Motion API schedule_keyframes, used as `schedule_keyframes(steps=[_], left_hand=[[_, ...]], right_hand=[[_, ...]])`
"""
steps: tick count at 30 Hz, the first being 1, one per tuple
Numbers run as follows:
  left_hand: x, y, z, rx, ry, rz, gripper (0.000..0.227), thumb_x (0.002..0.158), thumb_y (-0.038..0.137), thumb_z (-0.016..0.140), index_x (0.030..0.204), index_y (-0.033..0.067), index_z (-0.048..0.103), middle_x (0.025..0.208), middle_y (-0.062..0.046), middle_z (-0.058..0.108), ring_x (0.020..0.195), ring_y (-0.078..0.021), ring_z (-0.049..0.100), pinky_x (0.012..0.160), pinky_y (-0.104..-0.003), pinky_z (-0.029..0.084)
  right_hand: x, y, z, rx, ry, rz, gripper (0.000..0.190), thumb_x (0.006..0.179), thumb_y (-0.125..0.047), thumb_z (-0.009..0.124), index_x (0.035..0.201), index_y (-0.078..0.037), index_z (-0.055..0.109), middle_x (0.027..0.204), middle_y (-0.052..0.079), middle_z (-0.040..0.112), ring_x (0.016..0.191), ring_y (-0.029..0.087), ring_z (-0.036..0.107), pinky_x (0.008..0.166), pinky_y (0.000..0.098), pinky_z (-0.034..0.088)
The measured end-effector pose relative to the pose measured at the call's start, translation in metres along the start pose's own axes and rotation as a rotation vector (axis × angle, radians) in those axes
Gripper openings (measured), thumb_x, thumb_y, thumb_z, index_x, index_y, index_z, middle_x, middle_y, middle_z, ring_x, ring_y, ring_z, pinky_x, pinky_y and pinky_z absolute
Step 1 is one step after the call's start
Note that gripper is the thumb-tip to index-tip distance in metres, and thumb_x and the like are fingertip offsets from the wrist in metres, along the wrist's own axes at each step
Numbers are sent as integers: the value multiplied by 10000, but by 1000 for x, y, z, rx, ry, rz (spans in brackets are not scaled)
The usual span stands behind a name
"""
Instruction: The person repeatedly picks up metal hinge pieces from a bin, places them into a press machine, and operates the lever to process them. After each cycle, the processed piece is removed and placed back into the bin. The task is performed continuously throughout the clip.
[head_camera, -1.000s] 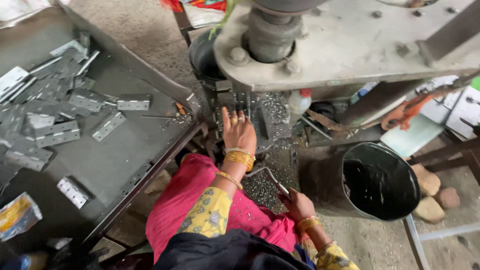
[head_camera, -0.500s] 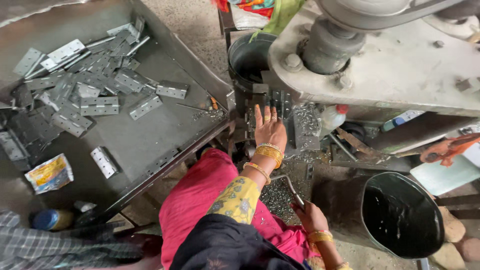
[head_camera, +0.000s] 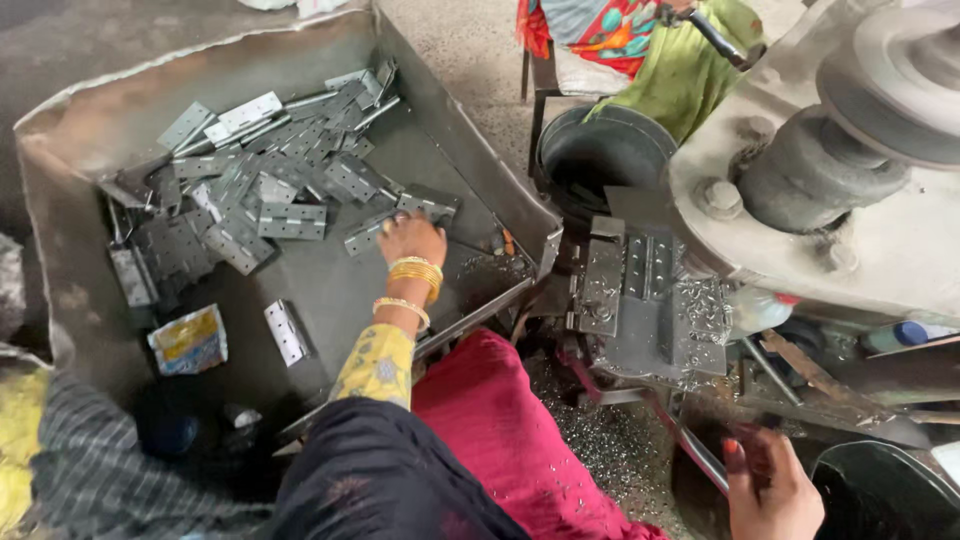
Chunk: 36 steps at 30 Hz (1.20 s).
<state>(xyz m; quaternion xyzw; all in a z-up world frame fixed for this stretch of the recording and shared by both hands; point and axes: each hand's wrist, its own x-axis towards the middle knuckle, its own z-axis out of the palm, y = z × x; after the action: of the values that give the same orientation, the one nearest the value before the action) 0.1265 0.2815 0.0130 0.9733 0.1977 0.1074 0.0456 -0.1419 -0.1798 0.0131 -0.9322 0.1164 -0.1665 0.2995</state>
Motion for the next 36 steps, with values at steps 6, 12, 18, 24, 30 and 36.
schedule_keyframes(steps=[6, 12, 18, 24, 30, 36], left_hand=[[84, 6, 28, 51, -161, -36, 853, 790, 545, 771, 1434, 51, 507, 1483, -141, 513, 1427, -348, 395, 1147, -569, 337], [55, -23, 26, -48, -303, -87, 874, 686, 402, 835, 1418, 52, 508, 1528, -206, 423, 1424, -431, 352, 1119, -546, 372], [14, -40, 10, -593, -303, -198, 641, 680, 242, 788, 1274, 44, 653, 1265, -243, 672, 1211, -363, 654, 1045, -424, 516], [-58, -25, -5, -682, 325, 203, 322, 659, 50, 718, 979, 82, 743, 979, -220, 750, 913, -361, 735, 852, -434, 573], [-117, -18, -47, -521, 275, 292, 252, 832, 46, 657, 1059, 71, 764, 1007, -194, 744, 886, -393, 711, 811, -485, 565], [-209, 108, -59, -420, 217, 713, 222, 889, 101, 600, 1064, 109, 736, 1150, -98, 747, 944, -326, 724, 774, -492, 564]], right_hand=[[11, -23, 3, -222, -54, 72, 299, 820, -300, 783, 1080, -161, 731, 928, 29, 777, 780, 172, 783, 707, 327, 599], [9, -31, 1, -254, -77, -6, 347, 821, -327, 757, 1126, -172, 698, 927, 10, 772, 820, 200, 767, 684, 348, 571], [1, -39, -8, -273, -31, -121, 321, 842, -353, 728, 1084, -147, 682, 953, 43, 758, 831, 281, 738, 673, 391, 548], [-8, -32, -12, -155, -57, -58, 269, 872, -344, 726, 1066, -160, 691, 938, 65, 755, 803, 301, 738, 681, 408, 553], [-18, -28, -11, -134, -82, -111, 239, 856, -261, 716, 1071, -158, 696, 932, 85, 750, 862, 321, 720, 711, 433, 540], [-13, -23, -9, -73, -76, -29, 218, 849, -251, 695, 1047, -161, 689, 943, 87, 754, 854, 335, 725, 706, 449, 548]])
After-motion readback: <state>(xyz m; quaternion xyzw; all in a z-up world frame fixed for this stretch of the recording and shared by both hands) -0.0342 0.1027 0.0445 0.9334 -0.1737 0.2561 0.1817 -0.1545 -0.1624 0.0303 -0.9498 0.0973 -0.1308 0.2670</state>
